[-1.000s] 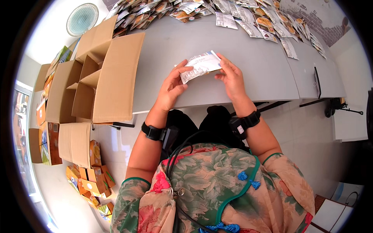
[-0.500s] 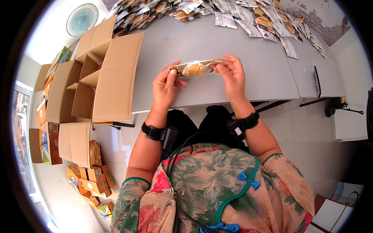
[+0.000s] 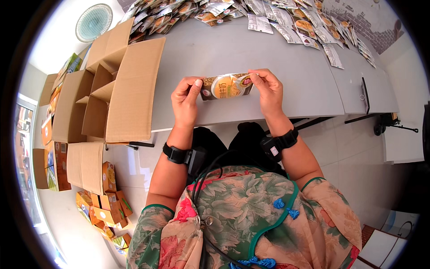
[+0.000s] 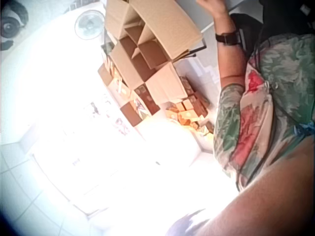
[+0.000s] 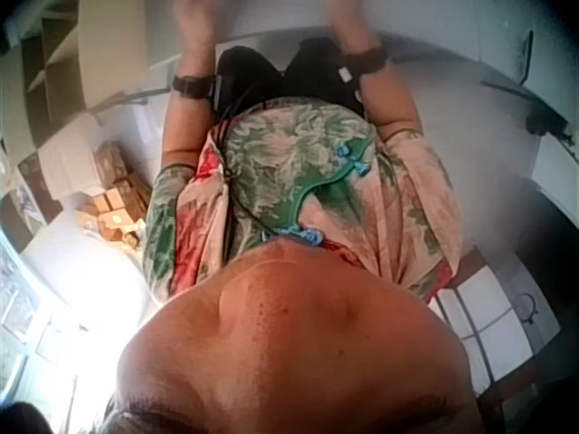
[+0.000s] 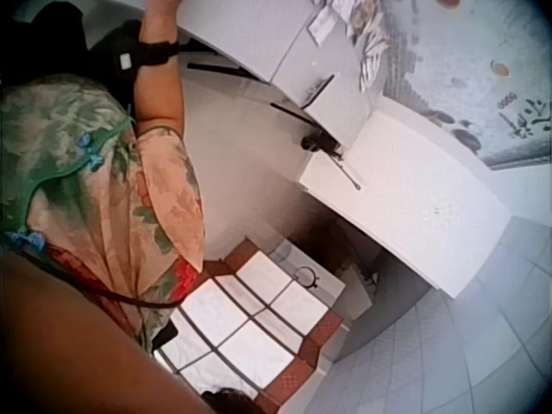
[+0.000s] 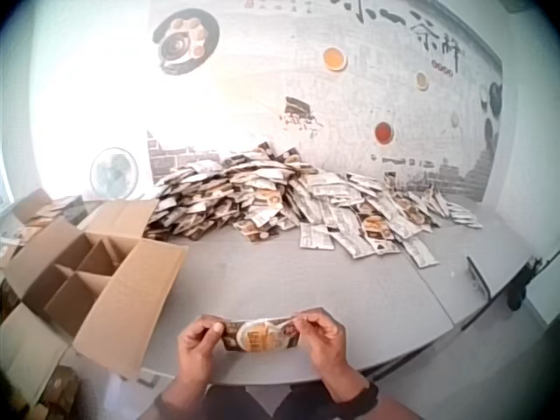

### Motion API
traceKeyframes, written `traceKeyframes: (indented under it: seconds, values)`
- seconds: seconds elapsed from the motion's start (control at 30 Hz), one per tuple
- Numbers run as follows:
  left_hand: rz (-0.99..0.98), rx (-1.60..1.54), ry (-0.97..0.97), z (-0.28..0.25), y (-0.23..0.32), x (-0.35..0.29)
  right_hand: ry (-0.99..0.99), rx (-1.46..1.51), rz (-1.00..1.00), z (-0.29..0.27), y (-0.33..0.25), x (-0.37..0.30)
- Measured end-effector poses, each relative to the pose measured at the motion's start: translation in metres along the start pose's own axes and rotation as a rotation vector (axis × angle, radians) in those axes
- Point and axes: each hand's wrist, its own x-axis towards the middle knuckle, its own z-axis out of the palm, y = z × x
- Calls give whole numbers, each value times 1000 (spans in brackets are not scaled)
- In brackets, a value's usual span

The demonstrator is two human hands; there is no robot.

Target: The person sets up a cardboard box with dividers and places multiple pre-packaged food packets into the compartments by hand.

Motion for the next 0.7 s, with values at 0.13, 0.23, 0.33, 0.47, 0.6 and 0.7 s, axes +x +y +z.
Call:
traceKeyframes:
  seconds: [0.13,0.23,0.33,0.47,0.6,0.7]
  values:
    - [-51,-36,49,1,-2,3,3,-18,62,-4,-1,1]
    - [-82,-71,52,-1,-8,6,17,-12,91,-4,-3,3]
    - [-127,-107,75,-1,-12,11,21,10,129,-2,-2,4]
    - [-261,-88,31,-9,-20,16,30,85,226,-3,3,7]
    - [-293,-163,51,-6,-26,18,32,85,255,-4,9,8]
    - [-298,-177,82,-3,-25,18,8,166,342,-5,11,8]
